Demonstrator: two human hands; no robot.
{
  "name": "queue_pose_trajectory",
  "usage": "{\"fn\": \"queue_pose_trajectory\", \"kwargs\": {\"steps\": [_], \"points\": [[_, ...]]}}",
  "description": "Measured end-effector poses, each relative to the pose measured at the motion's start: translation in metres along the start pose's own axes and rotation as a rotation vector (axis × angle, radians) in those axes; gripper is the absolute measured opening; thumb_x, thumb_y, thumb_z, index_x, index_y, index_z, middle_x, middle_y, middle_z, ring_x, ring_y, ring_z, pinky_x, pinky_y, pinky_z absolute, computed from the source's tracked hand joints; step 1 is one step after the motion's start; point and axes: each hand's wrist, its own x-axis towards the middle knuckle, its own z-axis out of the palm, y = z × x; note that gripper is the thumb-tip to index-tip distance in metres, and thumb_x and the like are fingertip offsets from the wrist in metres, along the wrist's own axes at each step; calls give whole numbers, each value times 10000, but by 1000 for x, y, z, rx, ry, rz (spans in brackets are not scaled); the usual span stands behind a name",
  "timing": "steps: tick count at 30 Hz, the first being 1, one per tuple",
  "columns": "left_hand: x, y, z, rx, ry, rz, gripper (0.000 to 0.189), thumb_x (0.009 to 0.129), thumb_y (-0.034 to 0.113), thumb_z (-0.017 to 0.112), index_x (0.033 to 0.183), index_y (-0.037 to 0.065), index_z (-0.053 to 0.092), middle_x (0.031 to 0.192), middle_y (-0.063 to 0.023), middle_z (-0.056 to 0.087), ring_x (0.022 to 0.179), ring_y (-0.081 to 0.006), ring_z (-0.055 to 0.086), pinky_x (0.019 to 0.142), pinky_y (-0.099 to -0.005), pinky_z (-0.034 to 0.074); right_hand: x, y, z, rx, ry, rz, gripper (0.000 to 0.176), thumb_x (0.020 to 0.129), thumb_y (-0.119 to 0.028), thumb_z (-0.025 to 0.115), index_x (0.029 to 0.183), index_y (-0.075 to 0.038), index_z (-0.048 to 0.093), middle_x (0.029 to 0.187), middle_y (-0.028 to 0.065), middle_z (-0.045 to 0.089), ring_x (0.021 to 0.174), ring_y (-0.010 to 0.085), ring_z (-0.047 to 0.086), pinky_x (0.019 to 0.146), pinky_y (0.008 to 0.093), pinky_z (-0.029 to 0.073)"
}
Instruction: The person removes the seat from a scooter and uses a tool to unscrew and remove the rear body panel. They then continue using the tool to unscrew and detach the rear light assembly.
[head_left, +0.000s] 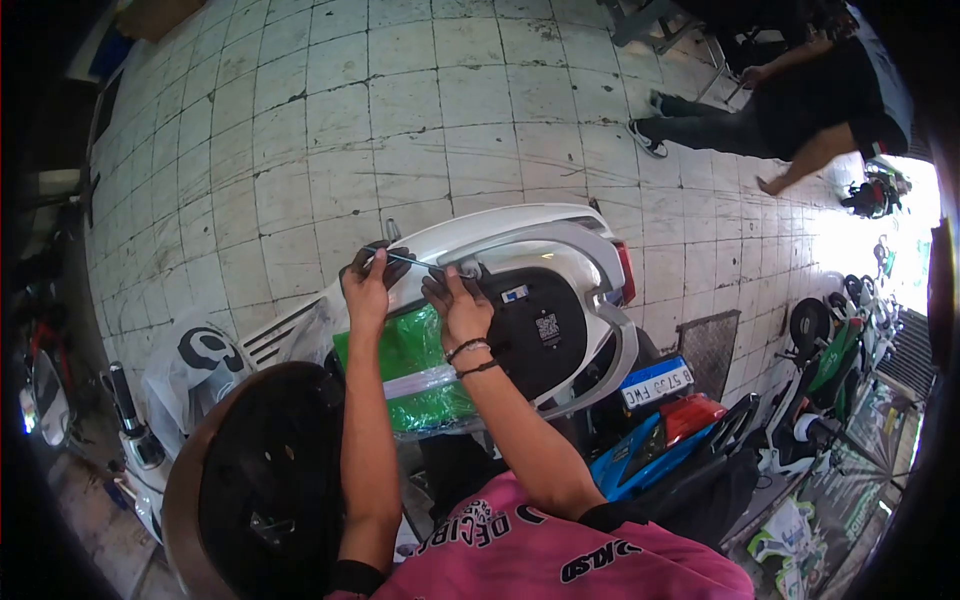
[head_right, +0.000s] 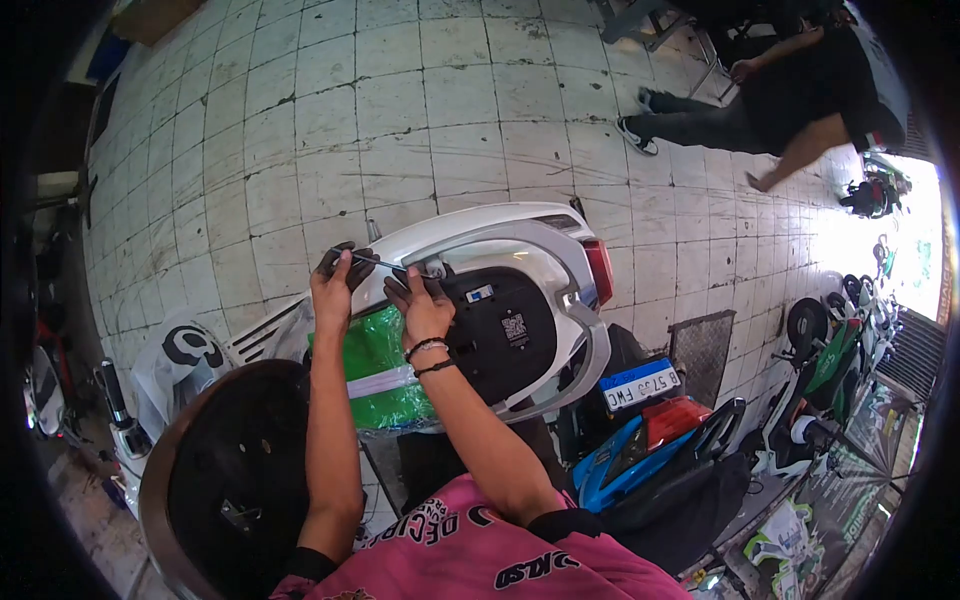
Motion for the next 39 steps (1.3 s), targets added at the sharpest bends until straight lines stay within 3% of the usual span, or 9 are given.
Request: {"fn": "queue_pose_trajectory", "kwargs": {"steps": [10, 14, 16, 18, 22, 24, 29, 32, 39], "points": [[15, 17, 22, 105, -23, 10, 267, 1043, 141, 649, 1182, -87, 643, 1039, -220, 759, 919, -285, 768, 861, -371, 647, 4, -3, 1, 53, 39, 38, 401, 988, -155, 737, 1221, 113, 550, 1160, 250, 685, 989, 409, 748, 867, 474, 666], [43, 19, 38, 283, -183, 82, 330, 1058, 186, 634, 1278, -60, 635, 1053, -203, 760, 931, -283, 771, 820, -347, 636, 13, -6, 5, 209, 20, 121, 378, 1022, -162, 686, 1259, 96, 544, 1259, 242, 666, 1130, 380, 712, 981, 468, 631], [48, 26, 56, 270, -211, 74, 330, 1064, 189, 626, 1301, -41, 635, 1027, -188, 769, 905, -245, 770, 772, -334, 633, 10, -9, 9, 260, 23, 153, 365, 1040, -170, 658, 1272, 89, 543, 1297, 237, 659, 1186, 368, 692, 1022, 467, 613], [53, 29, 67, 417, -220, 127, 282, 1044, 158, 654, 1245, -39, 663, 962, -156, 778, 820, -176, 750, 740, -287, 602, 4, -7, 16, 296, 33, 161, 302, 1062, -181, 615, 1259, 44, 576, 1252, 175, 697, 1231, 282, 668, 1124, 420, 541], [53, 39, 85, 320, -271, 8, 306, 1032, 154, 672, 1284, -20, 677, 926, -125, 780, 774, -126, 710, 708, -278, 587, 10, -18, 17, 384, 99, 122, 290, 1073, -178, 590, 1254, 48, 576, 1281, 170, 686, 1247, 278, 659, 1129, 413, 539], [54, 37, 94, 378, -303, 28, 306, 1042, 164, 658, 1285, -22, 672, 944, -127, 781, 783, -142, 722, 716, -289, 601, 15, -25, 12, 380, 62, 116, 335, 1083, -199, 576, 1302, 50, 529, 1324, 217, 657, 1252, 310, 659, 1126, 438, 544], [73, 22, 95, 486, -376, 90, 293, 1046, 167, 654, 1274, -17, 676, 944, -140, 778, 810, -172, 746, 726, -301, 613, 13, -20, 12, 433, 19, 175, 209, 1082, -165, 561, 1192, 9, 597, 1265, 171, 701, 1218, 271, 682, 1122, 395, 544], [75, 21, 86, 482, -300, 106, 276, 1040, 173, 663, 1219, -34, 698, 881, -113, 778, 721, -119, 703, 687, -272, 564, 8, -16, 20, 453, 61, 197, 181, 1073, -141, 568, 1194, -6, 584, 1266, 173, 705, 1222, 265, 684, 1109, 405, 553], [77, 23, 97, 474, -360, 85, 295, 1043, 174, 661, 1246, -40, 678, 915, -144, 772, 788, -178, 745, 722, -302, 608, 5, -23, 6, 528, -102, 252, 398, 1120, -260, 456, 1340, 65, 519, 1377, 216, 629, 1284, 326, 629, 1150, 450, 512]]}}
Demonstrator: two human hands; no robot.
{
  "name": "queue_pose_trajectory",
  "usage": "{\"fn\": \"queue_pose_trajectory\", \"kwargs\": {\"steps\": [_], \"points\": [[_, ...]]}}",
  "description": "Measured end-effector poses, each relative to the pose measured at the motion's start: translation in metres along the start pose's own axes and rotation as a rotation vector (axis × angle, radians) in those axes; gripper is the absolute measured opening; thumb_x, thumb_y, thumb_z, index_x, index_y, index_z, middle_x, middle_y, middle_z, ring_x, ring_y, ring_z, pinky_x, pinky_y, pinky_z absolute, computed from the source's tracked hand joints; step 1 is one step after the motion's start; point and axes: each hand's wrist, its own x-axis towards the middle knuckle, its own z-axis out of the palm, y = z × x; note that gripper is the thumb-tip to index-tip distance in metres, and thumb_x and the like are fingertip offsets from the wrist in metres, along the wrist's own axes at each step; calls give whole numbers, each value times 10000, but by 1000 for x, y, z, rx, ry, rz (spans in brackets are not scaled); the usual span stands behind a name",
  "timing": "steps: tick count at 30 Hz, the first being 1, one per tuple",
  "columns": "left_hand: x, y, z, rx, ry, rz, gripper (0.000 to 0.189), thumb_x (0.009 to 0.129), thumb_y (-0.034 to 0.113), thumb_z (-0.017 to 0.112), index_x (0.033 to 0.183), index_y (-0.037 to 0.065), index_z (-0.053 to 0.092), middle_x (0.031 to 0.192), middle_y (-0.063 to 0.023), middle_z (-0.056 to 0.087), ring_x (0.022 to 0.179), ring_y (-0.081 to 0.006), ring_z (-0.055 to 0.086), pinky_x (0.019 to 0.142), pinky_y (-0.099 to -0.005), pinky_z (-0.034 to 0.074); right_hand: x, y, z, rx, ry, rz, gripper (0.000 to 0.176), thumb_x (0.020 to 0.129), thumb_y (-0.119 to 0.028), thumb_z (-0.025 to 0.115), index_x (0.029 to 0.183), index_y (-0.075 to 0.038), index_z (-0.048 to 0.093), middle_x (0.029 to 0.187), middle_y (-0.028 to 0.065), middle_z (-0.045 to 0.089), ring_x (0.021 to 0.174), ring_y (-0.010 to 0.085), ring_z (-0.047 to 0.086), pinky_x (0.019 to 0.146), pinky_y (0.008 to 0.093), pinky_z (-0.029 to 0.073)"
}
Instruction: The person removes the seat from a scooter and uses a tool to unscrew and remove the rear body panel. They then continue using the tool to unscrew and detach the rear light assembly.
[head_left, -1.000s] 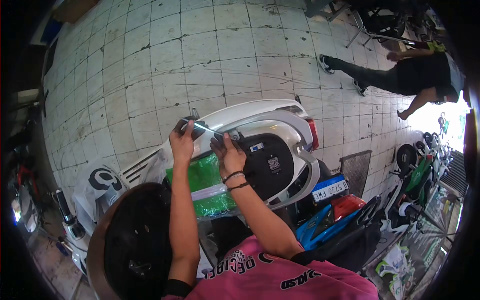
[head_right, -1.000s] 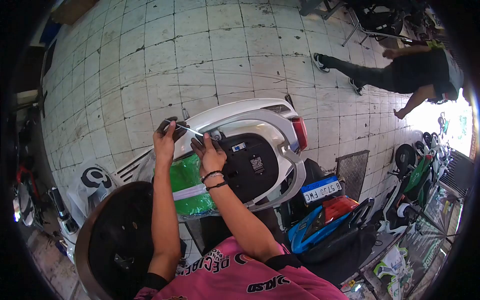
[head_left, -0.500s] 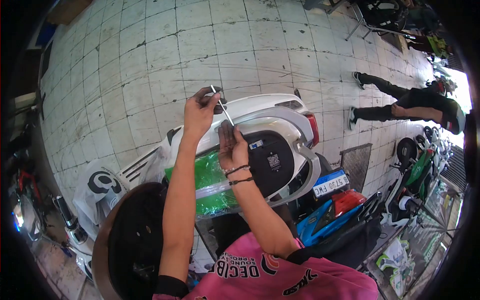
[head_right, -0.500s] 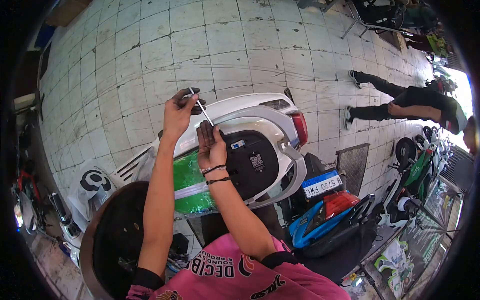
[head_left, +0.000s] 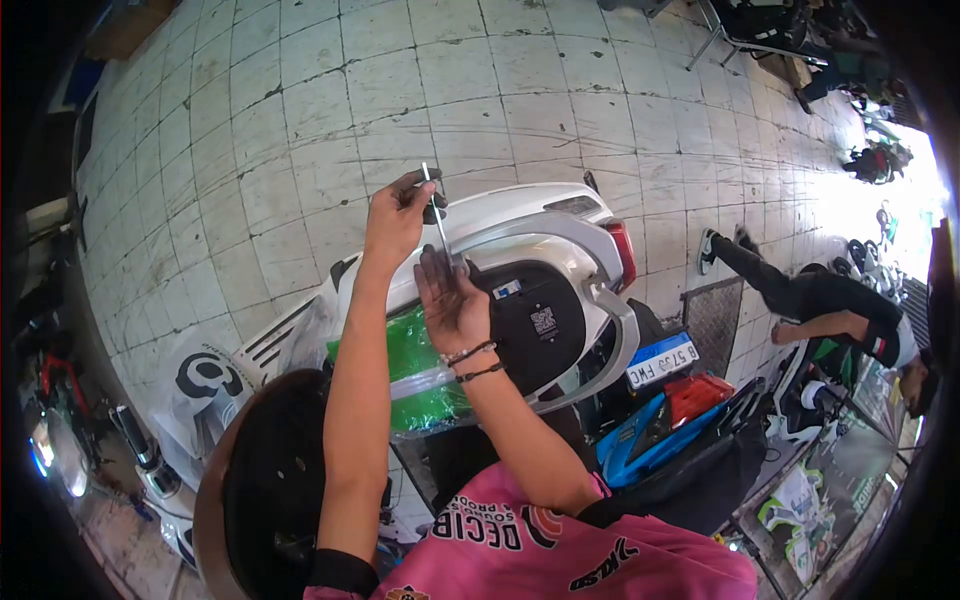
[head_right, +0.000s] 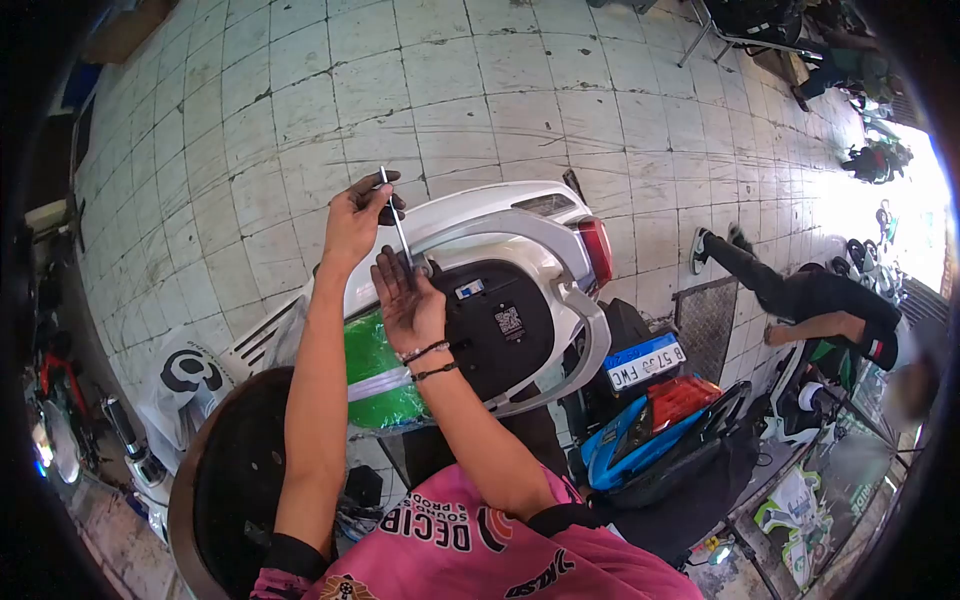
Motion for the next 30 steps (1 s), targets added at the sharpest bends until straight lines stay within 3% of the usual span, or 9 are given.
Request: {"fn": "queue_pose_trajectory", "kwargs": {"steps": [9, 13, 17, 21, 23, 28, 30], "points": [[3, 17, 12, 96, -65, -22, 319, 1031, 183, 676, 1219, -76, 675, 922, -161, 780, 773, -182, 745, 726, -300, 603, -1, -7, -12, -3, 6, 6, 409, 1139, -266, 372, 1317, 61, 542, 1353, 212, 648, 1299, 325, 619, 1153, 477, 504], [-7, -6, -10, 3, 45, -19, 311, 1029, 184, 675, 1201, -75, 678, 930, -169, 781, 811, -204, 762, 751, -316, 606, 1, -12, -4, -31, 62, -17, 443, 1140, -277, 363, 1323, 93, 522, 1344, 233, 645, 1281, 349, 628, 1140, 489, 512], [-25, -29, -32, -37, 180, -50, 313, 1026, 195, 681, 1199, -66, 683, 955, -173, 778, 839, -217, 766, 768, -318, 614, -5, -13, 0, -260, 27, 58, 477, 1139, -310, 363, 1314, 112, 501, 1322, 292, 632, 1234, 404, 646, 1104, 513, 530], [-35, -27, -29, -175, 284, -154, 332, 1023, 209, 694, 1218, -59, 686, 976, -179, 774, 864, -221, 767, 774, -325, 620, 0, -15, -2, -320, 39, 50, 424, 1136, -293, 374, 1237, 89, 529, 1296, 287, 643, 1189, 402, 668, 1085, 523, 540], [-30, -29, -25, -195, 270, -131, 322, 1029, 210, 688, 1241, -33, 691, 975, -163, 775, 842, -204, 760, 757, -321, 619, -2, -14, 0, -245, 29, 67, 351, 1122, -257, 420, 1249, 57, 510, 1238, 234, 662, 1133, 361, 681, 1048, 476, 566], [-12, -27, -11, -142, 150, -10, 289, 1039, 194, 672, 1264, 15, 699, 955, -129, 774, 795, -188, 743, 727, -309, 612, 1, -12, -17, -155, 2, 73, 316, 1114, -247, 432, 1208, 36, 536, 1212, 206, 677, 1105, 332, 694, 1036, 470, 571], [-10, -25, -13, -170, 161, -42, 286, 1031, 191, 684, 1227, -16, 691, 941, -133, 775, 797, -177, 740, 715, -301, 601, 1, -11, -14, -175, 13, 65, 304, 1111, -241, 435, 1159, 21, 582, 1141, 181, 704, 1079, 308, 706, 1024, 460, 578]]}}
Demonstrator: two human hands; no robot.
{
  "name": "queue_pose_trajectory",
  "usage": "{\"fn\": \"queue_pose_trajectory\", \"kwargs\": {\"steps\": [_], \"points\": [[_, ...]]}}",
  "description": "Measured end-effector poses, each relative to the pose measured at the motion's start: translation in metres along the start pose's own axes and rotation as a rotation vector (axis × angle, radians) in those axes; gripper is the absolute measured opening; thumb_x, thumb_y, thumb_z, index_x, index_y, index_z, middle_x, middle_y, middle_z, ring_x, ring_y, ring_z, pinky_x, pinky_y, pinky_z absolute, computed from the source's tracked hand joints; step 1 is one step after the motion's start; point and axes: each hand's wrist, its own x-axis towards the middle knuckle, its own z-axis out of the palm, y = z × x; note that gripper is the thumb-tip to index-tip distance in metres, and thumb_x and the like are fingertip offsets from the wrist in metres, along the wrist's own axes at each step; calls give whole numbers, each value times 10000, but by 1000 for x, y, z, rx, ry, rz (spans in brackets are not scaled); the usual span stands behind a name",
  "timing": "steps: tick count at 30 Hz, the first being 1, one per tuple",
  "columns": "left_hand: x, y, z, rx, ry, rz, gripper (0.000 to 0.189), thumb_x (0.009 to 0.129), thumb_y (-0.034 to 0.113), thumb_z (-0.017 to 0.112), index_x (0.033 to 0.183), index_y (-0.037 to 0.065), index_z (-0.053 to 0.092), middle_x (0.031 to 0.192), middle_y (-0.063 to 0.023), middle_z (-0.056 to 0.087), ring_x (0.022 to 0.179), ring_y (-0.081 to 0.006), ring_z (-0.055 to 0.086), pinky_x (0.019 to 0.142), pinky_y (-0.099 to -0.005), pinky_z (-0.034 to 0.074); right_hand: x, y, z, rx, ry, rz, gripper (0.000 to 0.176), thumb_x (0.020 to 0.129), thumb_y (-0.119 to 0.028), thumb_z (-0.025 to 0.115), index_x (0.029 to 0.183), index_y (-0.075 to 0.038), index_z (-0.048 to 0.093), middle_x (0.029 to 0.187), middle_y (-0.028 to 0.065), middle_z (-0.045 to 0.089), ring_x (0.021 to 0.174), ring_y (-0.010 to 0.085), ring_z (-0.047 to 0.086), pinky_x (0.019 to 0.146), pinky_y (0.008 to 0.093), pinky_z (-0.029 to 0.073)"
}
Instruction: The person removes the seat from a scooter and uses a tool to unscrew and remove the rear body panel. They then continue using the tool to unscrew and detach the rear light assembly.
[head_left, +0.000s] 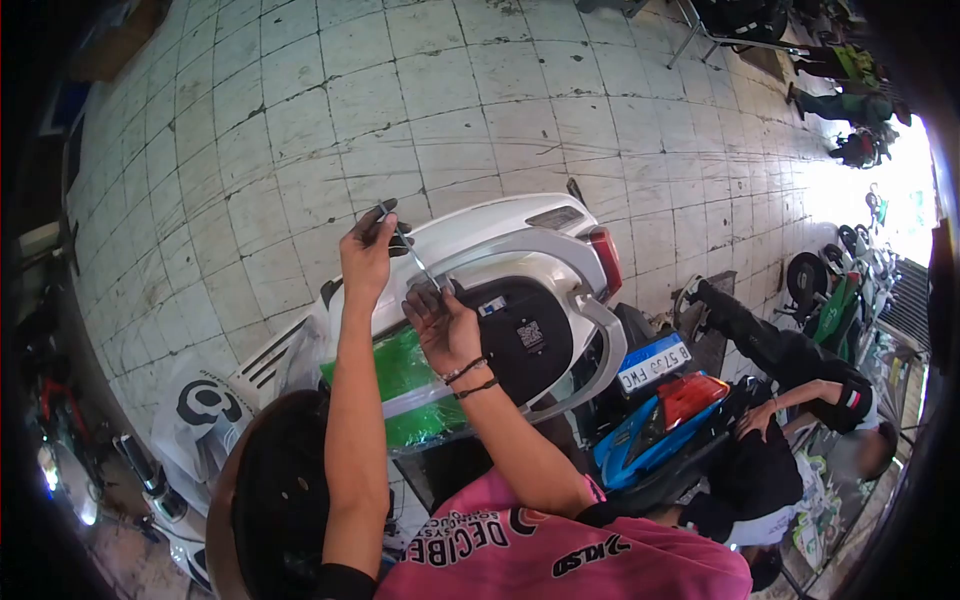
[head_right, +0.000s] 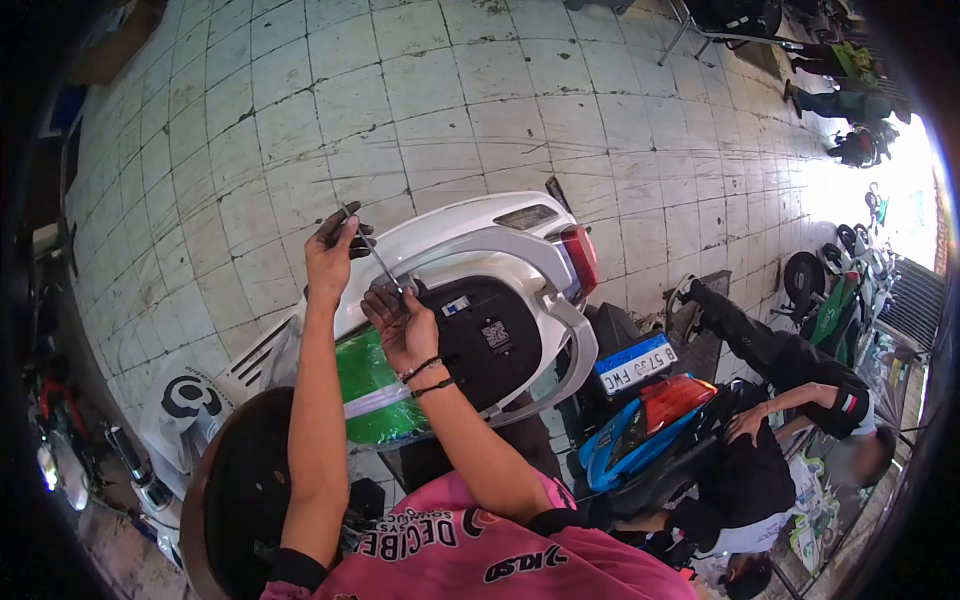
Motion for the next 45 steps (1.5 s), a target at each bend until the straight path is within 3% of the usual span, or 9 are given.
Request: {"fn": "queue_pose_trajectory", "kwargs": {"steps": [15, 20, 25, 28, 31, 33, 35, 39, 45], "points": [[13, 5, 1, -105, -4, -89, 359, 1021, 159, 683, 1319, -27, 607, 1089, -169, 754, 896, -221, 755, 774, -332, 606, 9, -4, -2, -28, 87, 6, 298, 1115, -253, 427, 1155, 17, 545, 1153, 228, 691, 1037, 345, 712, 969, 477, 606], [33, 18, 4, 406, -43, 250, 362, 941, -60, 596, 1297, 2, 591, 1196, -158, 731, 1004, -206, 731, 799, -312, 572, 5, -6, -2, -93, 90, -1, 300, 1111, -268, 446, 1131, 8, 561, 1144, 228, 693, 1029, 331, 714, 960, 477, 605], [14, -24, -25, 290, -61, 179, 373, 905, -60, 571, 1267, 26, 606, 1211, -124, 727, 1044, -239, 717, 910, -334, 537, -1, -17, -9, -288, 96, 63, 339, 1084, -300, 541, 1138, 21, 633, 1058, 213, 726, 909, 303, 741, 833, 444, 627], [-30, -41, -57, 318, 147, 235, 376, 884, -38, 601, 1249, 50, 616, 1244, -129, 713, 1146, -270, 683, 954, -362, 524, -21, -33, 0, -1085, 192, -151, 405, 1028, -353, 667, 1072, 48, 706, 827, 149, 758, 675, 233, 731, 597, 394, 596], [-98, -52, -83, 619, 287, 184, 420, 844, -25, 631, 1249, 84, 626, 1320, -148, 672, 1303, -311, 595, 1142, -458, 404, -56, -26, -12, -1969, -111, -496, 476, 866, -330, 838, 1212, -49, 670, 781, 140, 726, 716, 324, 745, 658, 423, 591], [-135, -62, -66, 885, 310, 147, 475, 805, -10, 651, 1259, 131, 638, 1462, -170, 568, 1459, -359, 436, 1252, -592, 173, -64, 8, -45, -1868, -171, -570, 677, 831, -226, 851, 1401, -58, 527, 876, 158, 730, 806, 398, 729, 705, 475, 588], [-152, -52, -52, 937, 345, 142, 499, 808, -6, 643, 1286, 135, 621, 1514, -180, 512, 1501, -370, 372, 1248, -635, 109, -59, 33, -78, -2053, -193, -712, 923, 834, -111, 795, 1596, -53, 278, 1021, 211, 710, 942, 418, 698, 820, 500, 571], [-173, -65, -28, 966, 523, 166, 563, 820, -5, 607, 1368, 106, 549, 1623, -190, 375, 1576, -387, 232, 1245, -681, 57, -71, 34, -79, -1961, -269, -738, 766, 848, -91, 775, 1523, -21, 419, 1018, 218, 709, 949, 386, 708, 824, 463, 570], [-184, -94, -23, 891, 569, 224, 559, 919, 116, 483, 1476, 80, 489, 1530, -138, 520, 1506, -360, 390, 1246, -624, 153, -47, 16, -42, -1682, -95, -678, 378, 906, -183, 777, 1208, 15, 665, 790, 165, 728, 703, 314, 730, 682, 390, 570]]}}
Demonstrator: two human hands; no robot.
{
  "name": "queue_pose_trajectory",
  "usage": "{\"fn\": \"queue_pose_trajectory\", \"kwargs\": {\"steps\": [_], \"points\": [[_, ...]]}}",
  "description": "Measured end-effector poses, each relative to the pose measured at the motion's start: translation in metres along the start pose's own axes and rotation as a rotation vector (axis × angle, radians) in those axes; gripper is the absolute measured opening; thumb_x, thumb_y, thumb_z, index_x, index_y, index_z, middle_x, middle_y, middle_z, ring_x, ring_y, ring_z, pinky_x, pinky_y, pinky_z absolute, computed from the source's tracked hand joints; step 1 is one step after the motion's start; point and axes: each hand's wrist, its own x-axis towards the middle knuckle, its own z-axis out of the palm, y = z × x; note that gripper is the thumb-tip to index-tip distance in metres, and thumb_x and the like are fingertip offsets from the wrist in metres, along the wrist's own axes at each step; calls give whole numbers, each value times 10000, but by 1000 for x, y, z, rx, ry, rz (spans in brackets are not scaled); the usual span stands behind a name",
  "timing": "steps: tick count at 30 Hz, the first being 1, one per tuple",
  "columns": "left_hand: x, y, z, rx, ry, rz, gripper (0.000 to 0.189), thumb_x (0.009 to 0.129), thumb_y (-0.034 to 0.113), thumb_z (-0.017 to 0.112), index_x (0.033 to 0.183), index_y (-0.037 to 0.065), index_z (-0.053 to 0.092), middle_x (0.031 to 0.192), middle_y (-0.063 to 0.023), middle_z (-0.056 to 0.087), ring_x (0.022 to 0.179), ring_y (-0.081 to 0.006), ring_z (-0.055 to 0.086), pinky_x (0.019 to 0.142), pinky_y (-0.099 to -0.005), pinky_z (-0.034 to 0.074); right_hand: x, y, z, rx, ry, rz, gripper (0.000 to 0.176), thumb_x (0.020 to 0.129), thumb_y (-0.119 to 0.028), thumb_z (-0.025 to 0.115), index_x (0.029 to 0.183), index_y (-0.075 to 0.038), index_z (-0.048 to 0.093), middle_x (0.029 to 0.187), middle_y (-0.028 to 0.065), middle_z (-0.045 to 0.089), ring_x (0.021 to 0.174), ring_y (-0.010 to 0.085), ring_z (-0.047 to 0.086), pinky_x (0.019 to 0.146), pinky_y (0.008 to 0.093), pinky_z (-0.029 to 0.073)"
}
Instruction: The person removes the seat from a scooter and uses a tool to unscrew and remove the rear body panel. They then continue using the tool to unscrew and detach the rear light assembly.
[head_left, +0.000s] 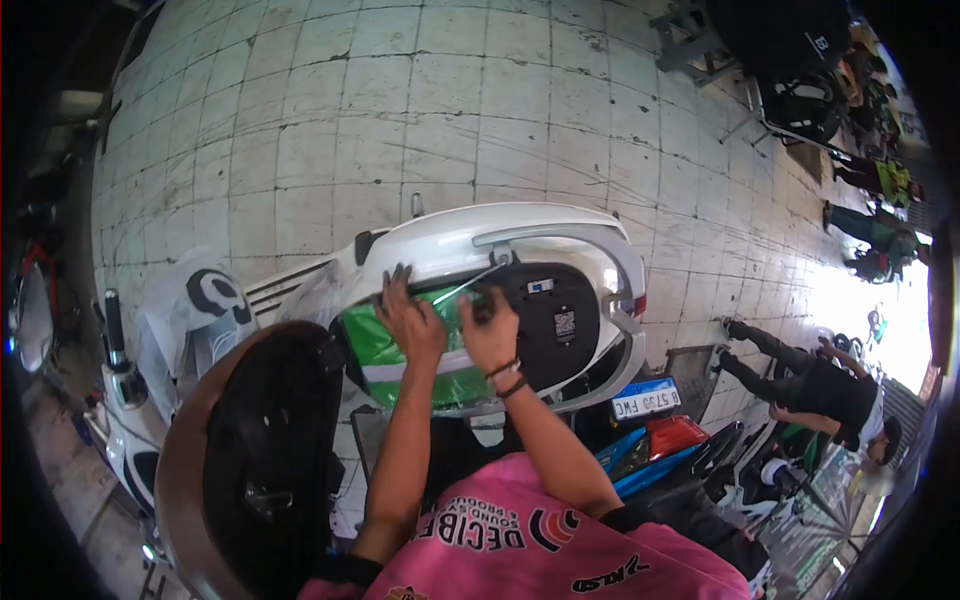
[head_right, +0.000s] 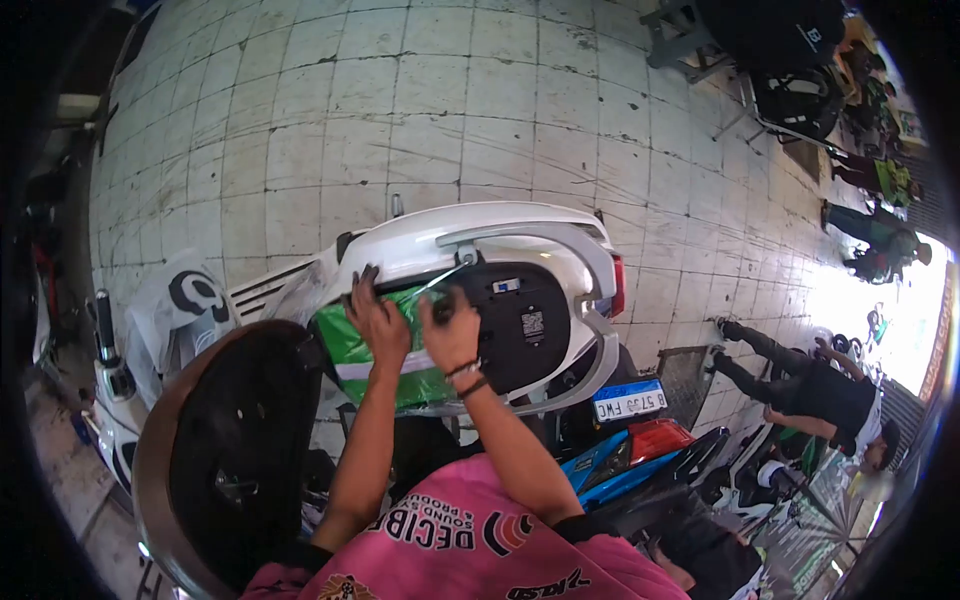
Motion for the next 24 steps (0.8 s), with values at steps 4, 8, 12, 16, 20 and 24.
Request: {"fn": "queue_pose_trajectory", "kwargs": {"steps": [4, 8, 12, 16, 20, 24], "points": [[4, -8, -4, -55, 35, 111, 696, 894, 310, 653, 1511, 64, 445, 1540, -155, 506, 1510, -364, 378, 1249, -586, 189, 40, 12, 11, 35, 76, 164, 316, 906, -264, 781, 926, 48, 737, 746, 194, 734, 676, 284, 733, 684, 398, 560], [-18, -14, -20, 3, -16, 117, 1082, 742, 434, 852, 1592, 24, 323, 1613, -192, 407, 1544, -383, 308, 1270, -581, 172, 48, 3, 12, 11, 145, 170, 381, 902, -292, 767, 806, 75, 738, 717, 219, 727, 678, 298, 740, 680, 412, 548], [-27, -16, -25, 118, -24, 27, 1121, 723, 395, 867, 1603, 2, 295, 1650, -200, 350, 1559, -392, 271, 1275, -589, 160, 46, 10, 8, -18, 143, 53, 334, 862, -257, 788, 815, 70, 739, 725, 227, 728, 665, 316, 739, 661, 408, 541], [-26, -31, -39, 24, -2, 120, 1058, 755, 445, 882, 1584, 36, 368, 1646, -198, 369, 1539, -419, 302, 1251, -620, 174, 35, 21, -15, -85, 160, -34, 285, 818, -255, 810, 810, 25, 758, 719, 198, 733, 668, 315, 741, 663, 409, 557], [-25, -39, -44, 38, -16, 141, 1070, 763, 564, 853, 1579, 54, 388, 1633, -198, 391, 1528, -420, 323, 1242, -623, 192, 34, 0, -71, -452, -19, 0, 254, 796, -293, 804, 806, -46, 741, 728, 139, 743, 708, 351, 743, 680, 472, 588], [-21, -33, -45, 42, -37, 110, 1047, 764, 567, 845, 1567, 57, 407, 1626, -191, 385, 1530, -409, 313, 1241, -613, 197, 20, 11, -78, -681, -99, -158, 307, 858, -332, 769, 997, -63, 714, 809, 172, 747, 757, 416, 725, 687, 531, 578]]}}
